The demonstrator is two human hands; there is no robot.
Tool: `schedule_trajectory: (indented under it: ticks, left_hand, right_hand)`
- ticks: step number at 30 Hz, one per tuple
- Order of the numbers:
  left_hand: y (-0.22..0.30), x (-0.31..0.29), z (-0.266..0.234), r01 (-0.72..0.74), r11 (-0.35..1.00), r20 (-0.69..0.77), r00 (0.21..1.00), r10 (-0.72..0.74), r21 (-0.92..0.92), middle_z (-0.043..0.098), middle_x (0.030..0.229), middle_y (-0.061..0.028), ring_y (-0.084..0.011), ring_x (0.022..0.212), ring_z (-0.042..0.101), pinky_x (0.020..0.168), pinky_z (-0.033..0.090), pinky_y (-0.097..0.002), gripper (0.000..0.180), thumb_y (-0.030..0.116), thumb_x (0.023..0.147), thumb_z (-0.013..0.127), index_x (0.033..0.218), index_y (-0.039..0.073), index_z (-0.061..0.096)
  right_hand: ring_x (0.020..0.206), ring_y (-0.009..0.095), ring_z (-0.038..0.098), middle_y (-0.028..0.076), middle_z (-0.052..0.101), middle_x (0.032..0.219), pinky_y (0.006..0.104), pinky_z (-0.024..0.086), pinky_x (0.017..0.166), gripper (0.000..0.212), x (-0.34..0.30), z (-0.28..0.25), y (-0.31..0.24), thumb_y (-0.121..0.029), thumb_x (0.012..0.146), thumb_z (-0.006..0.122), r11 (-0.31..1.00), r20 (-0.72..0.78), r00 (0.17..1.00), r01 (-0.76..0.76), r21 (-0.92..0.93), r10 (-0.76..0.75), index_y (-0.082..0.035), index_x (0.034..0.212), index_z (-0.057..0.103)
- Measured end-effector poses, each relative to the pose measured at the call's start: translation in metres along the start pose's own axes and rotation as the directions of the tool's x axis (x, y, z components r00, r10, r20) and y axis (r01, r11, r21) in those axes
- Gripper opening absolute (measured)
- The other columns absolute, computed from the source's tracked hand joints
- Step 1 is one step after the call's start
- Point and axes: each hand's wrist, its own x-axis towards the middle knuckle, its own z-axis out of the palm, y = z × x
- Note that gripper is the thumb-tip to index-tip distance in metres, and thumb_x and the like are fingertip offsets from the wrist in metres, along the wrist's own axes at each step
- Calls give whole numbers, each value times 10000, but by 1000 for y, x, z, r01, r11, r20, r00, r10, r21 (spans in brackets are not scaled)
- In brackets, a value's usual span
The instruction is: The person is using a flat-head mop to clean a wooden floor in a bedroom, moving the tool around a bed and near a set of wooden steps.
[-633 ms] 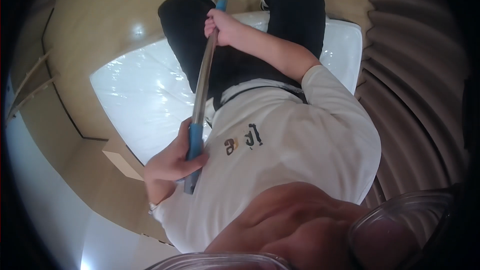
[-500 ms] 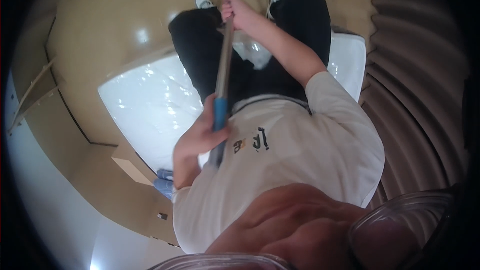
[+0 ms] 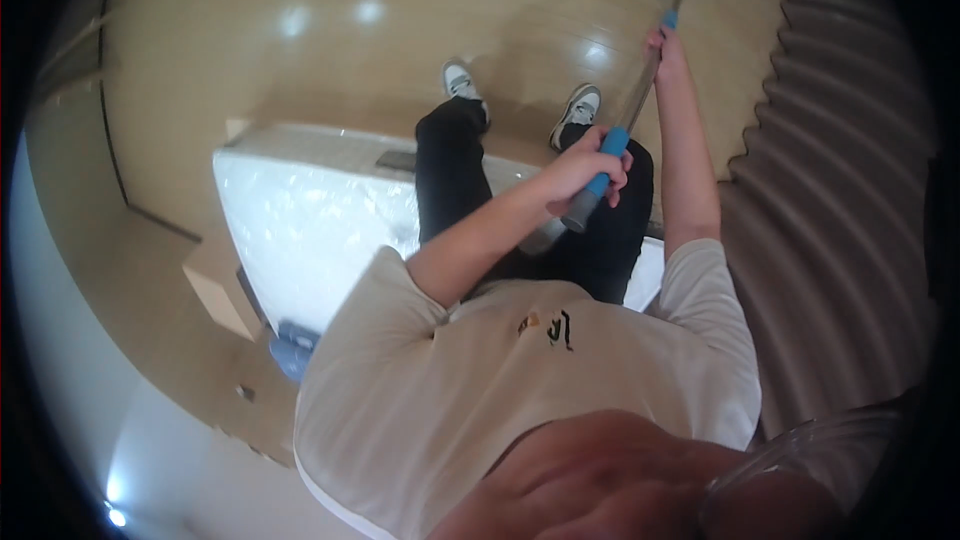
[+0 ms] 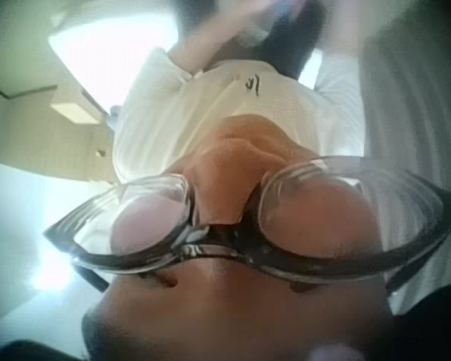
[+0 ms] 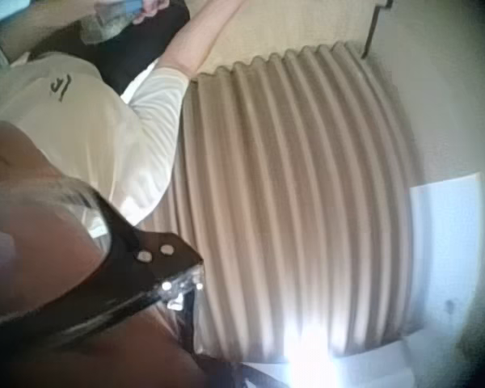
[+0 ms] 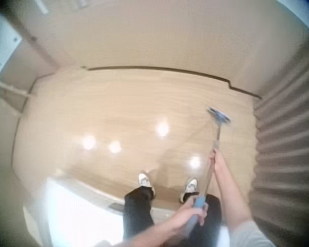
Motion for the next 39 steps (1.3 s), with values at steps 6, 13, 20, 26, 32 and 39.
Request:
schedule_trajectory:
  ticks: [6,13,20,26,32,39]
  left_hand:
    - [52,-86,-32,436,713,143,889,-434,-549,560,866,-80,-151,676,569,494,485,-213,276,77,817,590,1072,-1,521]
    - [139,-168,-21,468,348,391,880,-270,-812,525,762,-59,-95,545,511,457,467,-183,224,66,857,596,1017,-47,489]
    - [268,-219,-54,217,369,105,948,-300,-904,483,653,-44,-131,483,531,452,510,-213,178,26,834,580,951,-58,474]
    - [385,-284,-124,171,499,-33,927,-373,-849,502,679,-82,-147,511,566,466,510,-226,150,17,828,581,905,-82,498]
    - [486,-362,-248,46,590,-57,986,-155,-806,526,690,-58,-127,558,527,517,476,-259,216,-23,737,632,930,-68,546]
    - [726,-499,-374,398,327,206,846,-492,-857,456,628,-29,-94,462,449,389,390,-192,295,-14,835,554,1080,-98,412]
  right_hand:
    - [516,184,482,43,498,635,313,409,457,207,-120,58,56,-232,965,464,858,-279,960,-134,-495,-10,-86,823,500]
    - [541,194,536,78,498,655,342,420,430,120,-233,205,75,-149,893,446,692,-300,915,-401,-601,270,-55,861,513]
    - [540,215,570,75,496,644,343,472,457,90,-226,340,102,-95,879,439,545,-116,704,-633,-550,701,-64,805,480]
    - [589,122,463,81,537,658,299,418,518,100,-177,407,181,-99,829,591,544,245,784,-138,-828,571,-38,753,567]
    - [624,143,487,78,590,731,313,447,580,108,-333,646,187,-152,834,580,411,-30,675,-483,-773,738,-53,824,622]
    - [704,149,594,76,631,805,311,507,631,132,-314,925,292,-164,880,519,730,255,783,-335,-595,567,-81,868,621]
